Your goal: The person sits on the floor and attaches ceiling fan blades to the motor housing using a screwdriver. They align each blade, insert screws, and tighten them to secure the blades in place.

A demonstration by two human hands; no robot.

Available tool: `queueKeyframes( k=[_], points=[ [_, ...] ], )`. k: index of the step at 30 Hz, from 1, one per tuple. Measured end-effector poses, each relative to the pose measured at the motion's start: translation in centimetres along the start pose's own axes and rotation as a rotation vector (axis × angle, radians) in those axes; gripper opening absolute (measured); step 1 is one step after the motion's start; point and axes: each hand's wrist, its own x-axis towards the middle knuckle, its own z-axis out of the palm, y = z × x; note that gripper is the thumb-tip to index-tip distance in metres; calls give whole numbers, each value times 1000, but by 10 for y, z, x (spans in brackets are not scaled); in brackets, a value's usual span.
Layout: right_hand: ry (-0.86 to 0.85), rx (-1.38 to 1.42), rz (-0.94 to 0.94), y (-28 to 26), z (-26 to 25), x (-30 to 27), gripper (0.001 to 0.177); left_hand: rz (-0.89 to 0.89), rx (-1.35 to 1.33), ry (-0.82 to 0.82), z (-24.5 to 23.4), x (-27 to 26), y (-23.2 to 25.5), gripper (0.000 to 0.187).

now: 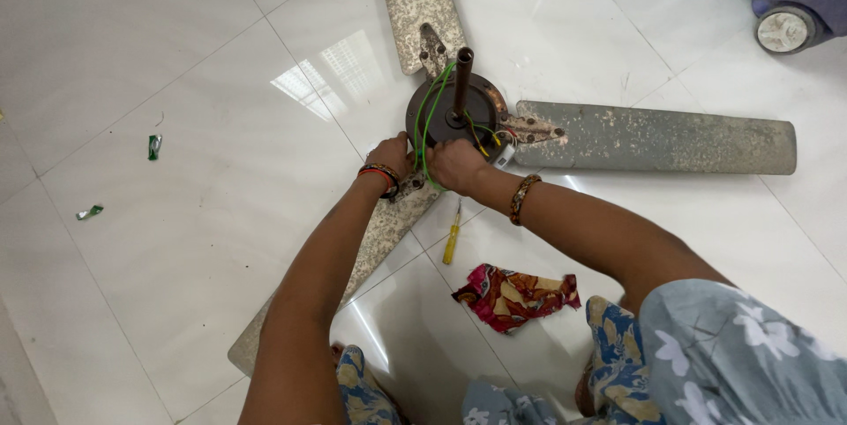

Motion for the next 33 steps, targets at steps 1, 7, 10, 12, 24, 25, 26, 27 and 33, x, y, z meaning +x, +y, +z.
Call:
queueKeyframes(
  k=[1, 7, 10, 12, 24, 25, 26, 27, 33],
  points=[
    [3, -25, -51, 5, -3, -10, 27, 2, 12, 0, -2, -1, 0, 45],
    [-180, 69, -380, 38, -2, -93, 47, -8, 103, 16, -11, -13, 8, 61],
    [-414, 104, -407, 53, 15, -129, 56, -19, 106, 5, -10, -15, 11, 64],
    [-390, 92, -467, 61, 31, -148, 53, -29, 115, 12, -10, -11, 12, 60],
    [-392, 78, -522, 63, 59, -172, 35, -34, 96, 225, -11, 8, 9, 35],
    [-374, 74, -544, 64, 56, -172, 40, -43, 97, 230, -12, 8, 11, 35],
    [-365, 89, -531, 65, 54, -173, 40, -51, 97, 234, -13, 7, 13, 36],
    [-356, 105, -518, 66, 53, -174, 39, -49, 102, 238, -13, 6, 13, 34],
    [-433, 98, -485, 80, 66, -180, 32, -41, 97, 288, -9, 7, 8, 39]
  ],
)
